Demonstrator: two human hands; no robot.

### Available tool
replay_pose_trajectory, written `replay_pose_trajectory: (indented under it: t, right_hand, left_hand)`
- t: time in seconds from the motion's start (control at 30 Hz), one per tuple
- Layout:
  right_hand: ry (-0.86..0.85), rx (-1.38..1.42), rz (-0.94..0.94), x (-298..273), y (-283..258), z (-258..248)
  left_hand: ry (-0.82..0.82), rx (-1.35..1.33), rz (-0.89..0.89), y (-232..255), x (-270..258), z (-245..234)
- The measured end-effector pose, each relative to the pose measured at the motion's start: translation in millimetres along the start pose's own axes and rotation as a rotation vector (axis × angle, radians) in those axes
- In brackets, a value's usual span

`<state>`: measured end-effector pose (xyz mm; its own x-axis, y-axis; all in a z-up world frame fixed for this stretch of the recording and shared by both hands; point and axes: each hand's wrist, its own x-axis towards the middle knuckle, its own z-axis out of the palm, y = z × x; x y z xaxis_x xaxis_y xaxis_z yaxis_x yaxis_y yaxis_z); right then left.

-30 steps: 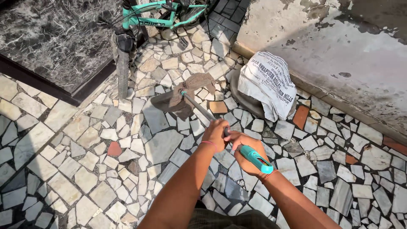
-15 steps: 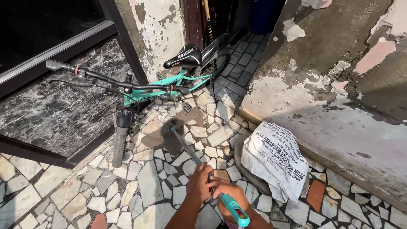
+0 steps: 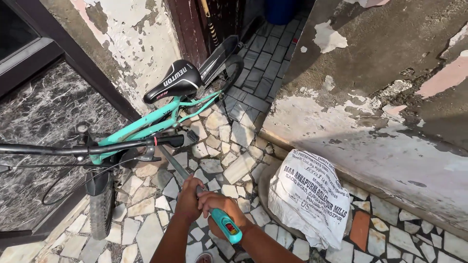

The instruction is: The recorder uses a mop to clean the tiled floor of a narrow outdoor or semi-outdoor walkway and then moves into a bedroom to mop under a bed.

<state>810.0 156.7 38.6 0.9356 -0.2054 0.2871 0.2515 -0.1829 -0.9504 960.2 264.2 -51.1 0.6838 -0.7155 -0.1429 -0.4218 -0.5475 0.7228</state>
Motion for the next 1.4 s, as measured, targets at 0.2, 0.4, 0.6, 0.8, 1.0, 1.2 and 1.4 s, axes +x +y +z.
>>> replay_pose_trajectory:
  t: [0.2, 0.4, 0.6, 0.8, 1.0, 1.2, 1.4]
  right_hand:
    - [0.204, 0.075, 0.074, -13, -23, -29]
    - [0.344, 0.005, 0.217, -116, -90, -61]
    - [0.345, 0.218, 0.321, -265, -136, -123]
    - [0.832, -0.033, 0.349, -273, -152, -56]
    - [0.868, -0.261, 0.477, -203, -180, -12]
    - [0.579, -0.433, 0.404, -142, -241, -21]
    - [0.475, -0.317, 0.346, -210, -258, -44]
  left_hand:
    - [-0.14, 0.152, 0.104, 41, 28, 12]
    - [-0.405, -0.118, 0.328, 113, -41, 53]
    - [-0.502, -0.399, 0.626, 199, -95, 89]
    - [-0.59, -0.41, 0.916, 204, -99, 115]
    - [-0.885, 0.265, 0.577, 194, -45, 88]
    - [-0.733, 0.136, 0.441, 185, -64, 81]
    - [-0.549, 0.087, 0.283, 196, -132, 96]
